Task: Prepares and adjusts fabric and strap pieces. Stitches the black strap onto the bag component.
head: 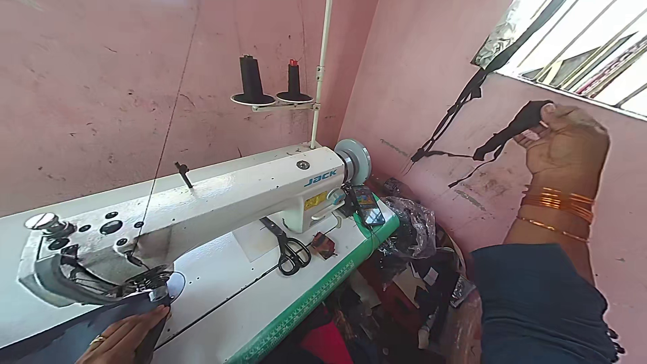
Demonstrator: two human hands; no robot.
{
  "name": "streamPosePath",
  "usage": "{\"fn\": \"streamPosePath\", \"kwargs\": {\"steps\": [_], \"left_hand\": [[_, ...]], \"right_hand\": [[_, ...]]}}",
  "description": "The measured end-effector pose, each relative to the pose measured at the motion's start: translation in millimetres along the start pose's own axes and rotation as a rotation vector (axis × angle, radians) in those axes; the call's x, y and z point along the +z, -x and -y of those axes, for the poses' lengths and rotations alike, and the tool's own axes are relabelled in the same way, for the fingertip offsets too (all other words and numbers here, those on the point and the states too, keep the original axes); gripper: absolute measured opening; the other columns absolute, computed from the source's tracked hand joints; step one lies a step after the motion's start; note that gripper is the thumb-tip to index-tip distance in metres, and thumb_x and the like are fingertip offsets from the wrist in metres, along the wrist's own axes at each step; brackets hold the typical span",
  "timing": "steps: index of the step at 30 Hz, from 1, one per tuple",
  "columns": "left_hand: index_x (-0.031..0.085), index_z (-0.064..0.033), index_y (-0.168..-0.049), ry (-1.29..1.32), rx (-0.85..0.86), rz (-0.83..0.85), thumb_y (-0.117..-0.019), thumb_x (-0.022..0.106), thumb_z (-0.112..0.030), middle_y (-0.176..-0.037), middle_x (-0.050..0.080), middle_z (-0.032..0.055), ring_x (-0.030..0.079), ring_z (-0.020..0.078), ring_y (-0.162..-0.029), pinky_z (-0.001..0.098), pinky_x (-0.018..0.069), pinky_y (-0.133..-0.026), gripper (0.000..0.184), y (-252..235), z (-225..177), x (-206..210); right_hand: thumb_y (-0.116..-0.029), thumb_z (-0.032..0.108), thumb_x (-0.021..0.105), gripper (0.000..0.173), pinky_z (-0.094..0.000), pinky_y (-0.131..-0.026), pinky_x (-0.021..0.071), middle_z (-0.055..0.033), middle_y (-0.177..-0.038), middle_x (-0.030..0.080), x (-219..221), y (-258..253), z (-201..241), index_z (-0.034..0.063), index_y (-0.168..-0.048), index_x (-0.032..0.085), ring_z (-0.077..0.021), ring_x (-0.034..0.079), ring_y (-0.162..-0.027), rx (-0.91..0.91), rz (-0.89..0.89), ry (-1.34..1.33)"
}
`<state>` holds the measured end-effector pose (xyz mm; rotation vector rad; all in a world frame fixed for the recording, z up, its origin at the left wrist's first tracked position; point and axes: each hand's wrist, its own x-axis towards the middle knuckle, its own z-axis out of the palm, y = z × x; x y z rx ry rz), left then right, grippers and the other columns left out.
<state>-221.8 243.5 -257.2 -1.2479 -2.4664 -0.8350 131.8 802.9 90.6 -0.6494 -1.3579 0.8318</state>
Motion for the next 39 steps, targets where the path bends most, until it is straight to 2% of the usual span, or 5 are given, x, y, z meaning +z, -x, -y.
{"fn": "streamPosePath", "kwargs": {"steps": [10,16,23,32,39], "left_hand": [[0.079,-0.0033,-0.097,-0.041,0.034,-0.201,-0.0929,0.052,-0.007,-0.097,0.078,0.0138,0.075,0.0348,-0.095,0.0502,0.0589,-0.084,0.028,0.2,-3.8,10.9],[0.08,-0.0033,-0.097,-0.015,0.006,-0.192,-0.0927,0.057,0.001,-0.1,0.078,0.0124,0.075,0.0326,-0.1,0.0476,0.0594,-0.088,0.024,-3.4,-7.0,9.9],[0.079,-0.0043,-0.097,0.01,-0.004,-0.184,-0.0955,0.055,-0.001,-0.1,0.078,0.0107,0.075,0.0297,-0.102,0.0426,0.0594,-0.089,0.024,-3.8,-8.5,7.5],[0.079,-0.0047,-0.098,0.018,-0.008,-0.157,-0.0948,0.055,0.003,-0.103,0.078,0.0101,0.075,0.0281,-0.102,0.041,0.0591,-0.09,0.025,-3.8,-9.3,5.6],[0.079,-0.0042,-0.098,0.019,-0.011,-0.158,-0.0936,0.056,0.004,-0.102,0.078,0.0104,0.075,0.0289,-0.101,0.0416,0.0594,-0.088,0.025,-4.7,-10.2,5.7]], "right_hand": [[-0.0972,0.008,0.062,0.016,-0.0295,-0.071,0.0557,-0.0086,-0.087,0.072,158.8,255.2,-19.0,0.0007,-0.094,0.076,-0.0129,0.066,-0.075,-0.308,1.902,0.213],[-0.099,0.002,0.051,0.028,-0.0528,-0.099,0.0484,-0.0255,-0.126,0.061,238.8,324.9,-43.7,-0.0061,-0.121,0.066,-0.0404,0.059,-0.122,-0.287,1.499,1.27],[-0.0917,-0.004,0.055,0.029,-0.0407,-0.098,0.0542,-0.0146,-0.118,0.071,219.8,407.0,-71.7,0.0085,-0.105,0.078,-0.0302,0.065,-0.116,-0.859,1.604,-0.158],[-0.087,-0.001,0.061,0.02,-0.058,-0.109,0.0393,-0.0224,-0.133,0.062,270.4,441.5,-80.5,0.0072,-0.092,0.079,-0.0427,0.05,-0.133,-0.813,2.073,-0.157],[-0.0942,-0.004,0.055,0.012,-0.0296,-0.069,0.058,-0.014,-0.099,0.069,267.9,431.3,-72.5,-0.0085,-0.102,0.063,-0.0133,0.068,-0.076,0.218,1.955,0.029]]}}
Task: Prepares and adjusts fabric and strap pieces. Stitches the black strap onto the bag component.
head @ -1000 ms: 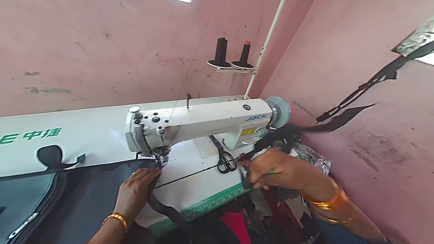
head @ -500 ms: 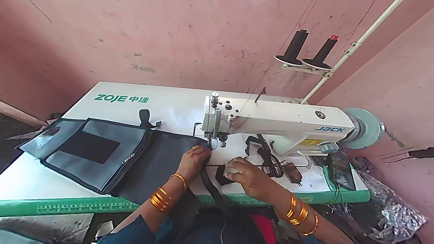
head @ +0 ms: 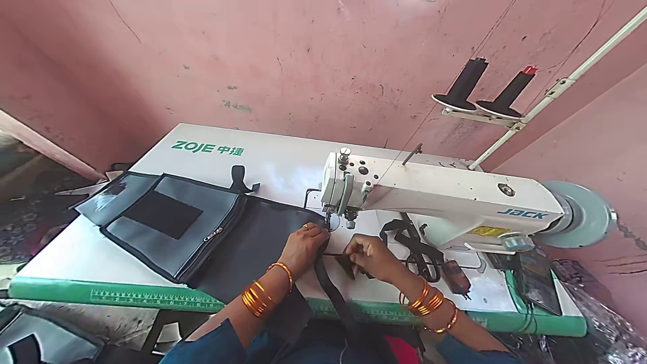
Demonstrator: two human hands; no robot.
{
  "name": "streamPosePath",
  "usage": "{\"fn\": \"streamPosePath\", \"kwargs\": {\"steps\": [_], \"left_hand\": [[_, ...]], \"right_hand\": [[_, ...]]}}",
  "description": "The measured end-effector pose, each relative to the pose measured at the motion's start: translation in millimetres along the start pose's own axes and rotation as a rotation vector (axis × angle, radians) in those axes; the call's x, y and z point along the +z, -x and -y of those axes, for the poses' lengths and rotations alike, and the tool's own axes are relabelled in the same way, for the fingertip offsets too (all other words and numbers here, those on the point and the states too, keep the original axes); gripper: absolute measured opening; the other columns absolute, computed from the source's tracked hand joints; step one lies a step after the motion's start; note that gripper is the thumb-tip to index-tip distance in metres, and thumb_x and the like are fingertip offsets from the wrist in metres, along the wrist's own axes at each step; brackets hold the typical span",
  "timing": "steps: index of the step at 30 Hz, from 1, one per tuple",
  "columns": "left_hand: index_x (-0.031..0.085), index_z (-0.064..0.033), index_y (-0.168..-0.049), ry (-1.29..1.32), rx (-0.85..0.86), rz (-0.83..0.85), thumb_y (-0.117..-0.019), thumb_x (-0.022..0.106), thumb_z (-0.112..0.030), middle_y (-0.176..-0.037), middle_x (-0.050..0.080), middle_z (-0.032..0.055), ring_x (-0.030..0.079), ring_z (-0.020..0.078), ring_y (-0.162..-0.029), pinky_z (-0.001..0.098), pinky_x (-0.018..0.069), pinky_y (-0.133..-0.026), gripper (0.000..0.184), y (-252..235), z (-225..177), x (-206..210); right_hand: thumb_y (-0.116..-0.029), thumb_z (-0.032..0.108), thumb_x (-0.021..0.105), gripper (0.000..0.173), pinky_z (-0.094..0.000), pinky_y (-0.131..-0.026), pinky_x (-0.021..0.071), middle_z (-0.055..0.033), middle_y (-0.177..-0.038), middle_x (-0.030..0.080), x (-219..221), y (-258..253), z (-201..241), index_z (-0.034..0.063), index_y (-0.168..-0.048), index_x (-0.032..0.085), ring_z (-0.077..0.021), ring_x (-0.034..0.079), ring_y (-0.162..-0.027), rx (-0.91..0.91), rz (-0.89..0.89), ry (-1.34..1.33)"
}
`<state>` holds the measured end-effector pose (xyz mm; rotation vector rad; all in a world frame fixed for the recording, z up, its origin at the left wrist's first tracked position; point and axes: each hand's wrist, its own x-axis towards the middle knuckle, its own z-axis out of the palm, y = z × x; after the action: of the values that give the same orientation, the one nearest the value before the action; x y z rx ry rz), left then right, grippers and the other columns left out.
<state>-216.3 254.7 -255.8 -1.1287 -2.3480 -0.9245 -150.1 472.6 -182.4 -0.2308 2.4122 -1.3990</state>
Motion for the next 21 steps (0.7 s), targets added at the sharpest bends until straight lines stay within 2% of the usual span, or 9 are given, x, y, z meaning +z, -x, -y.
{"fn": "streamPosePath", "kwargs": {"steps": [1,3,5,8,10,12,14,17,21], "left_hand": [[0.079,-0.0044,-0.097,-0.004,0.005,0.0,-0.0929,0.056,0.004,-0.102,0.078,0.0104,0.075,0.0288,-0.101,0.0416,0.0595,-0.088,0.025,-0.1,-0.5,0.1],[0.079,-0.0045,-0.097,-0.009,0.009,0.005,-0.0928,0.057,0.004,-0.103,0.079,0.0103,0.075,0.0286,-0.102,0.0414,0.0594,-0.088,0.024,0.2,-1.3,-0.5],[0.079,-0.004,-0.097,-0.006,0.007,0.003,-0.0924,0.057,0.004,-0.102,0.079,0.0106,0.075,0.0289,-0.102,0.0415,0.0596,-0.088,0.024,-0.3,-1.0,-0.9],[0.079,-0.0041,-0.098,-0.003,-0.001,0.006,-0.0923,0.057,0.005,-0.102,0.079,0.0103,0.075,0.0286,-0.102,0.0412,0.0597,-0.088,0.024,-0.1,-1.0,-0.4],[0.079,-0.0038,-0.099,-0.001,-0.002,0.011,-0.0927,0.057,0.005,-0.103,0.078,0.0106,0.075,0.029,-0.103,0.0411,0.0595,-0.089,0.024,0.2,-1.5,-0.7],[0.079,-0.004,-0.1,-0.004,0.0,0.015,-0.0932,0.057,0.004,-0.104,0.078,0.0106,0.075,0.029,-0.103,0.0407,0.0593,-0.089,0.024,0.5,-1.7,-1.3],[0.079,-0.0041,-0.099,-0.005,0.002,0.007,-0.0928,0.057,0.004,-0.103,0.079,0.0105,0.075,0.0289,-0.103,0.0407,0.0594,-0.089,0.025,-0.3,-1.6,-0.9],[0.079,-0.0041,-0.098,0.0,0.0,0.006,-0.0923,0.057,0.005,-0.103,0.079,0.0104,0.075,0.0286,-0.103,0.0407,0.0594,-0.089,0.025,0.0,-1.4,-1.1],[0.078,-0.0031,-0.099,0.037,0.028,0.024,-0.0921,0.055,0.007,-0.103,0.078,0.0112,0.074,0.029,-0.102,0.0405,0.0591,-0.089,0.025,-0.7,3.2,-3.0]], "right_hand": [[-0.096,-0.005,0.054,0.018,-0.0314,-0.069,0.0591,-0.0129,-0.101,0.066,-3.9,-2.8,2.6,-0.0054,-0.112,0.061,-0.0148,0.068,-0.075,0.144,-0.057,-0.03],[-0.0964,-0.002,0.057,0.027,-0.0315,-0.08,0.0556,-0.0138,-0.106,0.068,-9.3,-7.5,-1.0,-0.0029,-0.123,0.063,-0.0162,0.067,-0.087,0.218,-0.176,0.074],[-0.0957,0.002,0.061,0.026,-0.0372,-0.095,0.0513,-0.0185,-0.111,0.07,-13.1,-8.3,1.5,-0.0037,-0.12,0.07,-0.025,0.067,-0.103,0.188,-0.231,0.352],[-0.0962,0.017,0.067,0.031,-0.0475,-0.103,0.0445,-0.0206,-0.119,0.063,-9.6,-7.4,9.9,0.0006,-0.122,0.072,-0.0366,0.056,-0.117,0.172,-0.128,0.647],[-0.0941,0.024,0.07,0.029,-0.0527,-0.097,0.0446,-0.0198,-0.117,0.065,2.4,-6.7,8.5,0.0046,-0.115,0.077,-0.0386,0.057,-0.114,0.045,-0.149,0.723],[-0.0913,0.015,0.068,0.016,-0.0528,-0.088,0.0476,-0.018,-0.107,0.069,17.8,-9.7,-3.1,0.0055,-0.097,0.08,-0.0379,0.062,-0.104,-0.133,-0.256,0.749],[-0.0855,0.002,0.065,0.016,-0.0534,-0.083,0.0494,-0.0171,-0.102,0.069,26.4,-14.1,-13.1,0.005,-0.092,0.079,-0.0379,0.064,-0.099,-0.271,-0.377,0.76],[-0.0797,-0.008,0.062,0.025,-0.0524,-0.087,0.0513,-0.016,-0.102,0.071,28.4,-18.0,-20.3,0.0038,-0.095,0.079,-0.0366,0.065,-0.1,-0.429,-0.39,0.756],[-0.0852,-0.007,0.056,0.024,-0.0416,-0.1,0.0527,-0.0147,-0.108,0.073,29.7,-19.4,-31.8,-0.0014,-0.096,0.076,-0.0311,0.067,-0.109,-0.586,-0.287,0.663]]}}
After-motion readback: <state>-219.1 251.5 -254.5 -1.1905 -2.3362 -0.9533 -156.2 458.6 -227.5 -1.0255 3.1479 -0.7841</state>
